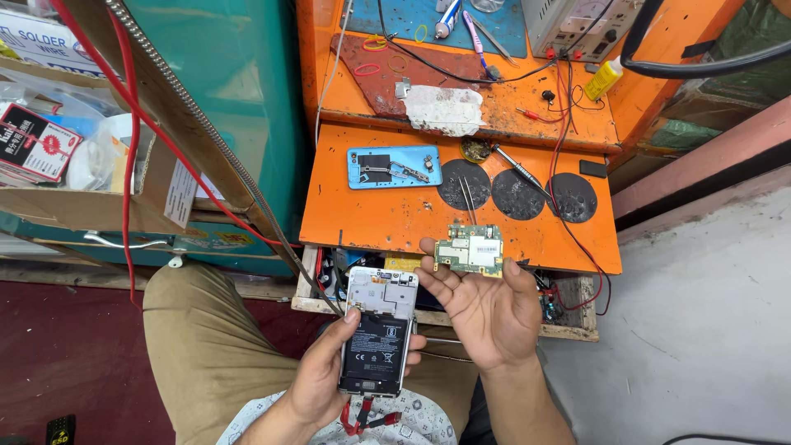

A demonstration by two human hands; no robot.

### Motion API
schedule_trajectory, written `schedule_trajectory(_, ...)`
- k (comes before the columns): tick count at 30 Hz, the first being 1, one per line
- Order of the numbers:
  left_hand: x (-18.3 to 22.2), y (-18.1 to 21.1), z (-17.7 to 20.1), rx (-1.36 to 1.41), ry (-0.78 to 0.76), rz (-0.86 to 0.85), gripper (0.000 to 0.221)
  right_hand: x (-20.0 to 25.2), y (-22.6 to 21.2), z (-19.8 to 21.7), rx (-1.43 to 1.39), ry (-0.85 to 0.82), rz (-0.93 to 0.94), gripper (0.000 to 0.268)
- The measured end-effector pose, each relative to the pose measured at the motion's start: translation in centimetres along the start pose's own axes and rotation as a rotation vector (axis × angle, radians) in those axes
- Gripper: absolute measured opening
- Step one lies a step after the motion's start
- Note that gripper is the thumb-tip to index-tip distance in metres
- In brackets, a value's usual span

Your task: The person uses a heat gun on the screen of a mobile phone and then handles the internal circuit board and screen assembly by hand.

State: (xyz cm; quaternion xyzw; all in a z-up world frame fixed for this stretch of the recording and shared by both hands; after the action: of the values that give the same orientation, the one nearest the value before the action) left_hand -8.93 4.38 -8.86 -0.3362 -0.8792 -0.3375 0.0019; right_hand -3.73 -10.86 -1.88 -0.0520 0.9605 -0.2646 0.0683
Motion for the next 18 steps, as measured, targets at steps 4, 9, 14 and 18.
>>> schedule_trajectory(4,-0.2,-0.5,0.3,0.043,0.007,0.038,0.066,-0.6,0.4,0.3,-0.196,-0.072,-0.05,0.066)
schedule_trajectory(9,-1.0,-0.6,0.2,0.064,-0.009,0.07,0.069,-2.7,-1.8,1.5,0.366,-0.088,0.098,0.084)
schedule_trajectory(14,-1.8,-0.9,0.1,0.011,-0.008,0.163,0.069,-3.6,-2.3,0.5,0.458,-0.272,0.053,0.079)
schedule_trajectory(18,-2.0,-0.9,-0.1,0.043,-0.032,0.201,0.069,-3.4,-2.1,-2.2,0.687,-0.553,-0.005,0.067)
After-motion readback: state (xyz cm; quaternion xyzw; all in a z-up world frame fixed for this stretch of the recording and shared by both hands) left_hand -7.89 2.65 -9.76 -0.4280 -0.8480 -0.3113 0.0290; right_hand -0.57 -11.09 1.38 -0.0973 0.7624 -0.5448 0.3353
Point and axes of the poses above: each hand's wrist, its own x-axis away from the middle knuckle, its own z-axis out of the back of the hand, y = z × x, the point moved 10 cm from there along -x, towards the middle knuckle, and after that the axes turned 1 degree about -x, right-handed, at the moved point
